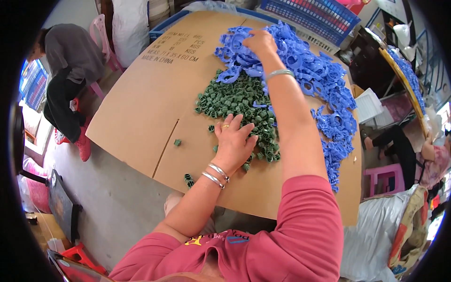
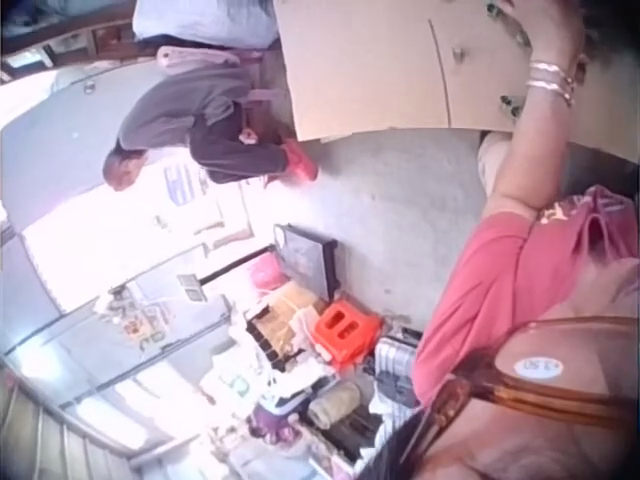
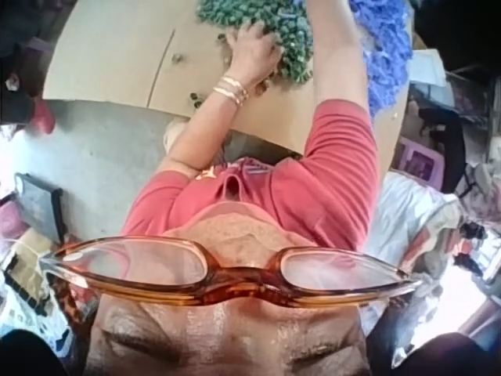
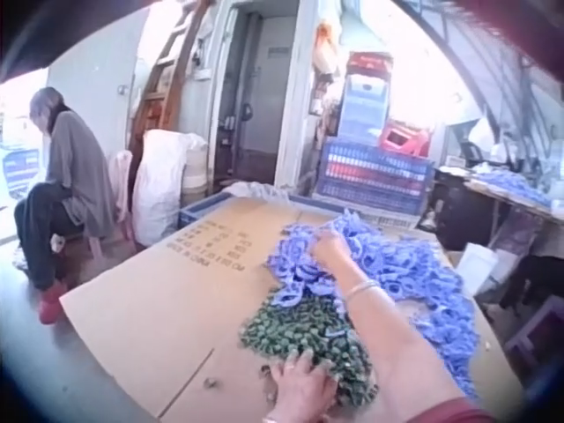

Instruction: Sorting green and blue plastic toy components on a cardboard sheet in a workshop.

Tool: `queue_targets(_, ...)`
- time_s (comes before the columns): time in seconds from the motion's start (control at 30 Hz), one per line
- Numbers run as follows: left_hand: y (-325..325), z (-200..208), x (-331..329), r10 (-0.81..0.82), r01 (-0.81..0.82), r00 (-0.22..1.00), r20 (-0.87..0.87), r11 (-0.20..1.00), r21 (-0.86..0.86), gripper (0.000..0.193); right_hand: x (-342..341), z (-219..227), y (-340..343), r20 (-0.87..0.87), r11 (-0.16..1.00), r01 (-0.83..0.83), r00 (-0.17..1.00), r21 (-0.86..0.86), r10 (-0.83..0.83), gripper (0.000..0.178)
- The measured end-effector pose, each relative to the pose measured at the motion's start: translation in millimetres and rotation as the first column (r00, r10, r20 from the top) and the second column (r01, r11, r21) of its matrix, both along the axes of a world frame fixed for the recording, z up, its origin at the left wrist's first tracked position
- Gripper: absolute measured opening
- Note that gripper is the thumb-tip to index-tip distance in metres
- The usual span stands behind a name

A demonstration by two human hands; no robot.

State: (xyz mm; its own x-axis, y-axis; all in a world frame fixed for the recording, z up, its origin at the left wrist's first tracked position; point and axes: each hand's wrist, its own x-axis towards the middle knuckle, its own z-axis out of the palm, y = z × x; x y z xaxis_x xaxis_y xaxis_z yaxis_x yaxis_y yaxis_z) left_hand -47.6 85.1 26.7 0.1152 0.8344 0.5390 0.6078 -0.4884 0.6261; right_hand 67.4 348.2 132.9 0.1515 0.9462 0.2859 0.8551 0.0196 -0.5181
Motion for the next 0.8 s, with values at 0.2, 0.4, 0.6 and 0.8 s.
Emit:
queue_targets(0.2, 0.4, -4.7, 6.6, 0.013, -0.015, 0.995, -0.1, 1.0, -0.021, 0.025, 57.7, 51.6, -57.2, -0.899, 0.964, -0.127, 0.35, 0.232, 0.262, 0.024)
queue_targets(0.4, 1.8, -3.6, 6.5, 0.016, -0.024, 0.987, -0.162, 0.998, -0.049, 0.026, 123.8, 44.7, -133.9, -0.982, 0.986, 0.019, 0.091, 0.167, 0.164, 0.015)
queue_targets(0.6, 13.4, -2.5, 5.2, 0.052, -0.057, 0.976, -0.21, 0.998, -0.017, 0.027, 211.0, -11.5, -215.5, -0.941, 0.991, 0.053, -0.31, 0.125, 0.136, 0.018)
queue_targets(0.8, 15.0, 0.8, -5.1, 0.071, -0.043, 0.969, -0.235, 0.991, 0.126, 0.025, 310.6, 22.8, -348.5, -0.889, 0.874, 0.413, -0.252, 0.257, 0.381, 0.017)
